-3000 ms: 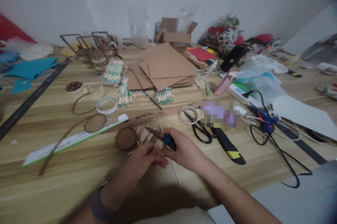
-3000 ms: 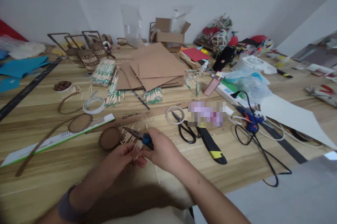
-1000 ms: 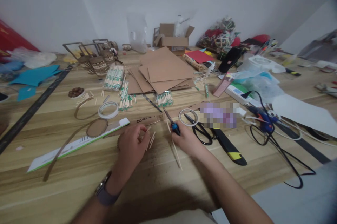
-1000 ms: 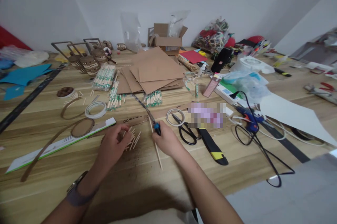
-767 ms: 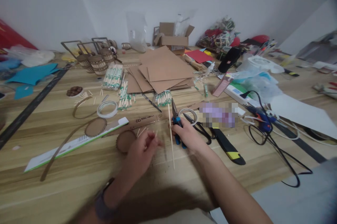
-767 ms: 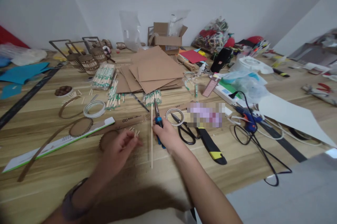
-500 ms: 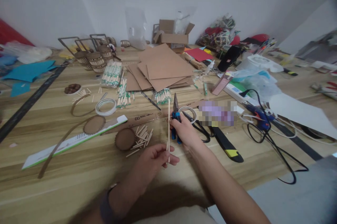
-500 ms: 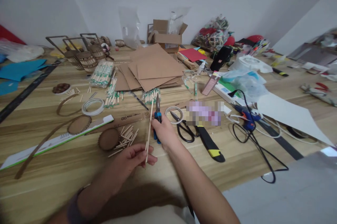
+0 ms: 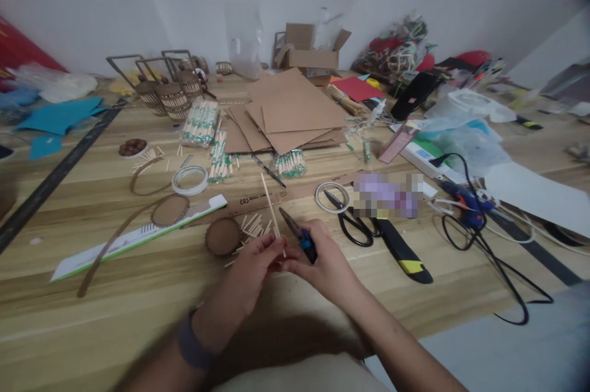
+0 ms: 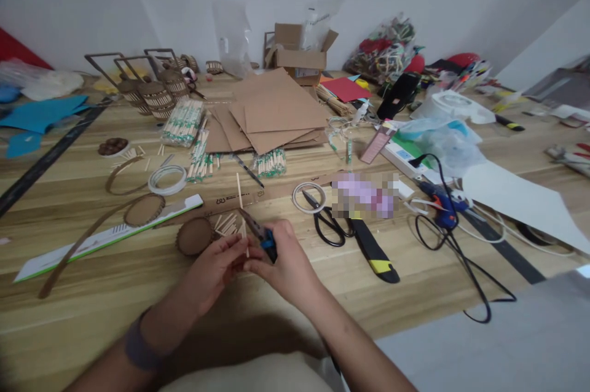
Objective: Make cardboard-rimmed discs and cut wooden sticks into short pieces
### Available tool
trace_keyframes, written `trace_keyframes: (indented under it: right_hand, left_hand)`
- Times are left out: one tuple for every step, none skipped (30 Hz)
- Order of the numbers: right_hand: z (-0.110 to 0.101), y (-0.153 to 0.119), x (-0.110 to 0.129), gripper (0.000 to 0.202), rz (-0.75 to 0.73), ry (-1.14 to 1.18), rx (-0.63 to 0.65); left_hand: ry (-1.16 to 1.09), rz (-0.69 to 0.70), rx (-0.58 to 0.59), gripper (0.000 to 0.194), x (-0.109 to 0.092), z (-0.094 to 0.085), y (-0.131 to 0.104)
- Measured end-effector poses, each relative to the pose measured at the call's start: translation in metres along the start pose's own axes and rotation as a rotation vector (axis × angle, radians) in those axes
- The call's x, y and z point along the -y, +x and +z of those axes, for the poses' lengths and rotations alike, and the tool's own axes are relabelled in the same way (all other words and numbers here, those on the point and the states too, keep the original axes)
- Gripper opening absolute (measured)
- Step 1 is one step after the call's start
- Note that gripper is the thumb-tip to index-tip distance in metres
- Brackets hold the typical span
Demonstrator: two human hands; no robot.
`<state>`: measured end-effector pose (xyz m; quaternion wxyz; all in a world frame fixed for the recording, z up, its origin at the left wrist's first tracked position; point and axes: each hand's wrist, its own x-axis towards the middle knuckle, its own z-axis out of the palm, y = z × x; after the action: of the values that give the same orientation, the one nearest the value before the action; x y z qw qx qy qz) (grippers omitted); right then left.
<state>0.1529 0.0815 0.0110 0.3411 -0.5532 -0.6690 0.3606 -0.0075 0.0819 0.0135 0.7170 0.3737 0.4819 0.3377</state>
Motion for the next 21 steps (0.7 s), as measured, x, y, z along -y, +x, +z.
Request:
trace_keyframes:
  right_hand:
    - [0.002,-0.002,0.000,0.040,-0.028,-0.042,0.008]
    - [0.004,-0.004,0.000,0.038,-0.048,-0.076,0.009]
    - [0.005,-0.005,-0.001,0.036,-0.061,-0.101,0.007]
    - [0.006,-0.005,-0.002,0.036,-0.061,-0.115,0.002]
    - [0.006,-0.006,-0.002,0.037,-0.049,-0.116,0.001]
    - [0.005,-0.006,-0.003,0.042,-0.034,-0.100,0.013]
    - [0.004,-0.006,-0.004,0.049,-0.024,-0.065,0.044]
    - [0.002,-0.006,-0.005,0.057,-0.021,-0.014,0.083]
    - [0.000,-0.006,-0.006,0.064,-0.022,0.045,0.117]
    - [-0.002,-0.006,-0.006,0.066,-0.021,0.105,0.132]
    - [-0.003,-0.006,-0.006,0.065,-0.014,0.157,0.126]
    - [-0.005,-0.005,-0.006,0.061,0.003,0.201,0.100]
    - [-0.006,-0.005,-0.006,0.058,0.025,0.237,0.067]
    - [-0.006,-0.004,-0.005,0.057,0.044,0.266,0.042]
    - [-0.007,-0.004,-0.004,0.058,0.057,0.290,0.032]
    - [-0.006,-0.003,-0.002,0.062,0.064,0.307,0.032]
    - [-0.006,-0.003,-0.001,0.065,0.067,0.314,0.036]
    - [-0.005,-0.003,0.001,0.068,0.070,0.310,0.037]
    - [-0.004,-0.003,0.003,0.069,0.074,0.298,0.037]
    - [-0.003,-0.004,0.005,0.070,0.077,0.285,0.034]
    - [-0.002,-0.004,0.006,0.070,0.078,0.273,0.031]
  left_hand:
    - [0.011,0.008,0.011,0.029,0.002,0.002,0.000]
    - [0.024,0.022,0.014,0.028,0.004,0.003,-0.001]
    - [0.033,0.038,0.009,0.026,0.006,0.004,-0.002]
    - [0.037,0.052,0.001,0.025,0.008,0.005,-0.002]
    - [0.038,0.063,-0.003,0.023,0.010,0.005,-0.003]
    - [0.037,0.070,-0.001,0.022,0.011,0.004,-0.004]
    - [0.041,0.072,0.007,0.022,0.012,0.003,-0.004]
    - [0.054,0.076,0.018,0.022,0.012,0.002,-0.004]
    - [0.080,0.085,0.029,0.023,0.012,0.001,-0.005]
    - [0.120,0.099,0.038,0.024,0.011,-0.001,-0.005]
    - [0.176,0.115,0.044,0.025,0.009,-0.002,-0.006]
    - [0.245,0.130,0.043,0.027,0.007,-0.003,-0.006]
    - [0.319,0.145,0.042,0.029,0.006,-0.003,-0.008]
    - [0.386,0.152,0.045,0.030,0.004,-0.003,-0.009]
    - [0.438,0.151,0.057,0.031,0.002,-0.003,-0.010]
    - [0.470,0.148,0.072,0.031,0.001,-0.002,-0.012]
    - [0.484,0.147,0.089,0.029,0.001,-0.001,-0.013]
    - [0.483,0.148,0.104,0.028,0.001,0.001,-0.013]
    - [0.477,0.153,0.116,0.026,0.002,0.002,-0.014]
    - [0.476,0.158,0.122,0.026,0.003,0.003,-0.014]
    - [0.480,0.162,0.123,0.026,0.004,0.003,-0.013]
